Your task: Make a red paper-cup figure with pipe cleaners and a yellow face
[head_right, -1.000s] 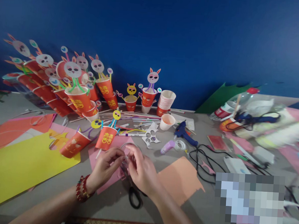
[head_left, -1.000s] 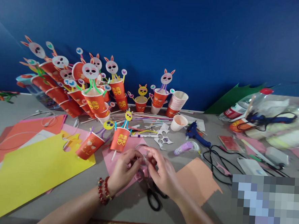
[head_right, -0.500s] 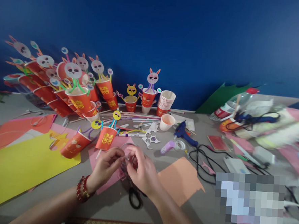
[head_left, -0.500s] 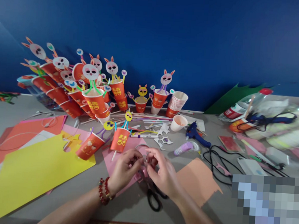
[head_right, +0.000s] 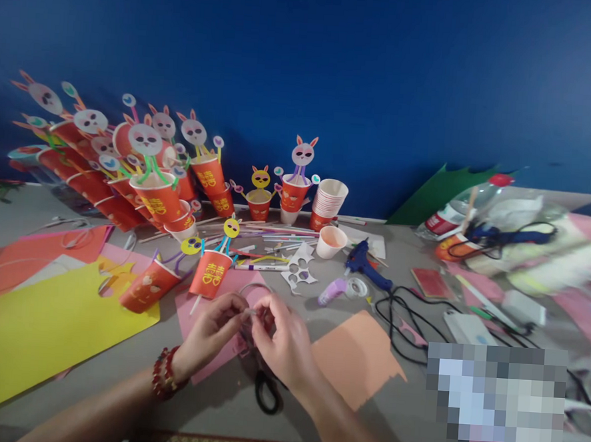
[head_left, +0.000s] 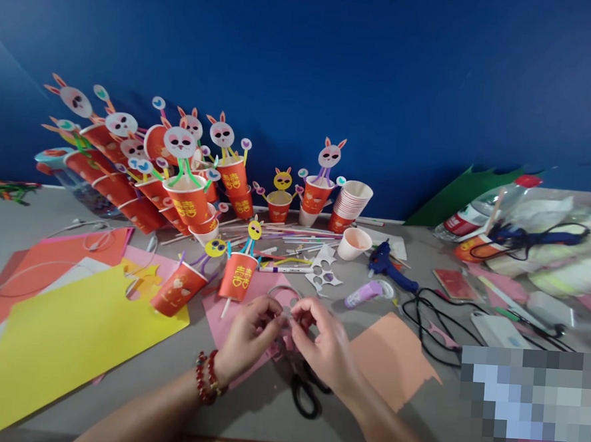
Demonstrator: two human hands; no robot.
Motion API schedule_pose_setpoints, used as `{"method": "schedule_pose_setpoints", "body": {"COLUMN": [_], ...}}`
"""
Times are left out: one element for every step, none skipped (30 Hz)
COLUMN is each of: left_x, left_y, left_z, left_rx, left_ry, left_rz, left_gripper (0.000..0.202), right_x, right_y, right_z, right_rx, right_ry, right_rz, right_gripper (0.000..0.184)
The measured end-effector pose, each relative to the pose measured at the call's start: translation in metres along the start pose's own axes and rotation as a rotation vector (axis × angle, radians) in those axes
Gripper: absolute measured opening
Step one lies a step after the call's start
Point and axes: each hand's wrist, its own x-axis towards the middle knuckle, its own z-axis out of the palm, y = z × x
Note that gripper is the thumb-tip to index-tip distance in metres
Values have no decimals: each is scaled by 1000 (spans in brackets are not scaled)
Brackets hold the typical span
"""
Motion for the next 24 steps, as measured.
{"method": "schedule_pose_setpoints", "body": {"left_x": [0, 0, 0, 0, 0, 0, 0, 1, 1, 1, 1, 1, 1, 1, 1, 1, 1, 1, 1, 1, 1, 1, 1, 1], "left_y": [0, -1, -1, -1, -2, -2, -2, -2, -1, -1, 0, 1, 1, 1, 1, 0, 0, -1, -1, -2, -2, -2, -1, 0], "left_z": [0, 0, 0, 0, 0, 0, 0, 0, -1, -1, -1, -1, 0, 0, 0, 0, 1, 1, 1, 0, 0, -1, -1, -2], "left_rx": [-19, -31, -36, -33, -26, -15, -4, 5, 11, 13, 12, 11, 10, 11, 10, 6, -4, -20, -36, -48, -51, -43, -24, 2], "left_ry": [-11, -20, -22, -22, -20, -17, -12, -6, 1, 10, 20, 29, 38, 44, 48, 51, 51, 49, 45, 37, 26, 14, 3, -5], "left_rz": [-10, -14, -11, -3, 8, 20, 33, 42, 49, 56, 62, 68, 72, 74, 73, 70, 66, 61, 56, 52, 52, 55, 62, 73], "left_gripper": [18, 18, 18, 18, 18, 18, 18, 18, 18, 18, 19, 19, 19, 19, 19, 19, 19, 18, 17, 17, 16, 16, 16, 16], "right_x": [0, 0, -1, -1, -1, -2, -2, -1, -1, -1, 0, 1, 1, 2, 2, 2, 2, 2, 2, 2, 1, 1, 1, 1], "right_y": [0, 0, 1, 2, 2, 3, 3, 3, 3, 3, 2, 2, 1, 1, 0, 0, 0, 0, 1, 1, 2, 2, 2, 2], "right_z": [0, 0, 0, 1, 1, 1, 1, 1, 1, 1, 0, 0, 0, -1, -1, -1, -1, 0, 0, 0, 0, 0, 0, 0], "right_rx": [-3, -7, -12, -18, -23, -26, -25, -22, -16, -10, -4, 1, 8, 16, 23, 29, 33, 34, 34, 32, 31, 31, 32, 32], "right_ry": [-6, -13, -20, -25, -28, -28, -26, -23, -18, -13, -7, -2, 1, 3, 4, 5, 5, 4, 3, -1, -3, -7, -12, -19], "right_rz": [-3, -5, -8, -11, -15, -20, -25, -32, -36, -37, -36, -35, -33, -32, -35, -39, -41, -43, -45, -46, -49, -52, -55, -55], "right_gripper": [7, 8, 10, 11, 12, 14, 15, 16, 16, 16, 15, 14, 13, 12, 12, 12, 13, 13, 13, 13, 13, 14, 14, 14]}}
